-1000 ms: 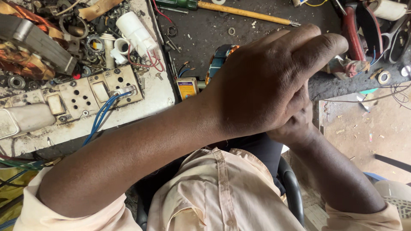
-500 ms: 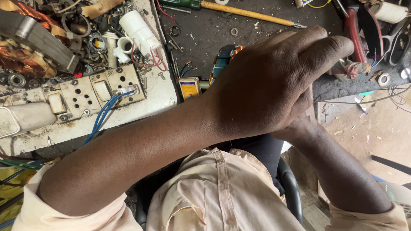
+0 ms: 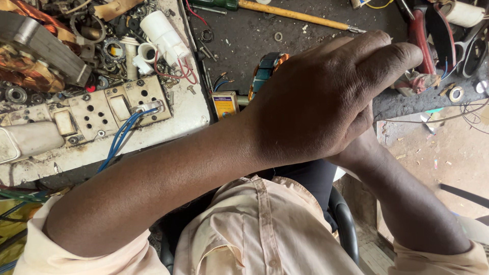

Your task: The person holds a circular copper-wound stator and uses a metal tool to scrape or adjust the windings. They then use a razor blade to trim or clean the wire ends. The work is performed at a cluttered workbench with various tools and parts visible.

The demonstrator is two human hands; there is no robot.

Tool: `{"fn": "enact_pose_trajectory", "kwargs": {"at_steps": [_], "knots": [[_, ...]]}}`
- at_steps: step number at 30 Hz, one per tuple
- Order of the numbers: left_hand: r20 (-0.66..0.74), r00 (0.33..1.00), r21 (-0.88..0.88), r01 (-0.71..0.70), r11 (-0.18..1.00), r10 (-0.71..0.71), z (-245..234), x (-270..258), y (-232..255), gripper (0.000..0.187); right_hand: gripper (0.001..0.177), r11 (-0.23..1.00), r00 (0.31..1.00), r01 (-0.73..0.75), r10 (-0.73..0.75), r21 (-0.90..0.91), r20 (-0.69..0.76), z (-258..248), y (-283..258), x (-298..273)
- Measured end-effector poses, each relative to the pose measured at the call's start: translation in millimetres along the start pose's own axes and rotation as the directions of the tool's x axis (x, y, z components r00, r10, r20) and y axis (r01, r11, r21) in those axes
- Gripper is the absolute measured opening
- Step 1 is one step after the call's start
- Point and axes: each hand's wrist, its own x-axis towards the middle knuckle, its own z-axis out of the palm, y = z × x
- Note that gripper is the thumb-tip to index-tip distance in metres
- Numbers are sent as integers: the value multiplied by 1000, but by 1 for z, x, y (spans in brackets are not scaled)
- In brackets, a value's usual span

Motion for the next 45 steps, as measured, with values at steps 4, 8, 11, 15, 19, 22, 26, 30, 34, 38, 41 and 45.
{"fn": "enact_pose_trajectory", "kwargs": {"at_steps": [4, 8, 11, 15, 19, 22, 26, 30, 34, 38, 41, 45], "knots": [[-7, 1000, -3, -7, 1000, 7, 0, 1, 0, 63, 51, 999, 999, -18, 17, 43, 29, -3, 1, 2], [-3, 1000, -17, 6, 1000, -6, 1, 1, 0, 62, 53, 996, 998, -32, 28, 78, 48, -3, 0, 2], [-1, 1000, -12, 6, 1000, -6, 1, 1, 0, 61, 55, 995, 998, -43, 38, 93, 50, -3, 0, 1], [4, 1000, -7, 11, 1000, -11, -1, 2, 1, 60, 57, 994, 999, -48, 46, 96, 30, -3, -2, 2], [-25, 1000, 12, -17, 1000, 18, -6, 4, 5, 62, 59, 998, 997, -58, 59, 24, -52, -6, -7, -3], [4, 999, 1, 39, 999, -39, -11, 7, 11, 56, 61, 942, 993, -71, 37, -329, -108, -10, -13, -16], [56, 992, -28, 115, 993, -113, -26, 9, 15, 44, 43, 925, 939, 23, -150, -379, -310, -9, -13, -29], [51, 980, 50, 188, 981, -191, -54, -1, 22, 35, 33, 933, 911, -71, -83, -352, -404, -3, -11, -39], [-19, 959, 106, 283, 953, -282, -74, -18, 33, 29, 28, 946, 905, 32, -164, -322, -392, 8, -9, -38], [-113, 912, 73, 404, 912, -395, -79, -36, 38, 31, 24, 885, 880, 180, -340, -429, -332, 14, -7, -28], [-154, 916, 74, 383, 921, -369, -72, -53, 36, 35, 25, 832, 846, 215, -420, -511, -329, 18, -5, -17], [-149, 931, 109, 350, 930, -333, -66, -76, 40, 45, 24, 851, 880, 229, -388, -473, -272, 15, -6, -12]]}}
